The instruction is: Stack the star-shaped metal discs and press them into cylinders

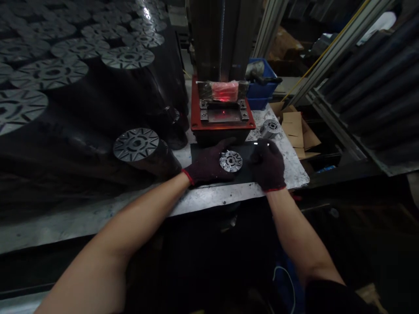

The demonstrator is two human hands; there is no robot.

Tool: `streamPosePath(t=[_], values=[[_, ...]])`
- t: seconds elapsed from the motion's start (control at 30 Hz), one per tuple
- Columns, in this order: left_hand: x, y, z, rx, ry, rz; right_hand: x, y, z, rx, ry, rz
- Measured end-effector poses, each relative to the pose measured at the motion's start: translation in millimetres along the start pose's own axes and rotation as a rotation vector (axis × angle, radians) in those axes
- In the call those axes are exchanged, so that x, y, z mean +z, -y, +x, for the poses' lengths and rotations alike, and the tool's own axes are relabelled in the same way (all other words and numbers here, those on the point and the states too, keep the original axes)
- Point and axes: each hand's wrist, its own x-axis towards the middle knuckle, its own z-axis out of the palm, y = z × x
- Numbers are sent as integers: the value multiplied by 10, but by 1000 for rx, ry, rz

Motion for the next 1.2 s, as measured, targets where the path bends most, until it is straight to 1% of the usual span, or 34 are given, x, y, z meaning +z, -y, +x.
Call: streamPosePath(t=[0.03,0.1,0.17,0.23,0.4,0.53,0.57,0.63,0.7,0.73,0.8,0.87,0.93,1.0,1.03,1.07,1.1,1.13,1.17,1.2], values=[[-6,7,-1,4,1,9,-28,-50,-98,20,-11,-1],[0,12,-4,-1,-20,44,-50,-102,-209,40,-30,7],[18,2,-6,-22,-38,82,-34,-97,-234,76,-36,43],[34,-23,-8,-42,-41,108,-1,-62,-212,72,-5,45],[49,-83,-13,-37,-37,96,38,-36,-127,-93,145,-183],[60,-81,-15,-21,-53,66,-15,-16,-130,-207,218,-410],[63,-77,-16,-21,-51,64,-42,30,-135,-261,257,-496],[68,-69,-17,-14,-47,65,-104,187,-114,-389,390,-657],[72,-62,-16,10,-55,71,-152,399,-5,-514,520,-729],[73,-60,-14,15,-63,81,-159,504,96,-572,537,-734],[75,-58,-8,-2,-77,118,-123,663,392,-683,479,-729],[78,-62,-6,-35,-83,147,-22,720,767,-780,414,-744],[84,-65,-8,-34,-99,150,110,678,1116,-847,435,-751],[91,-61,-15,-22,-117,144,222,584,1321,-875,458,-727],[93,-55,-18,-21,-124,143,257,533,1344,-880,440,-692],[93,-48,-21,-18,-123,137,276,483,1307,-868,390,-634],[89,-39,-24,-14,-121,125,277,435,1214,-826,299,-553],[81,-30,-25,-8,-114,108,262,387,1071,-748,173,-449],[70,-23,-25,0,-103,84,232,337,892,-629,26,-327],[56,-18,-24,10,-86,56,189,285,692,-472,-111,-197]])
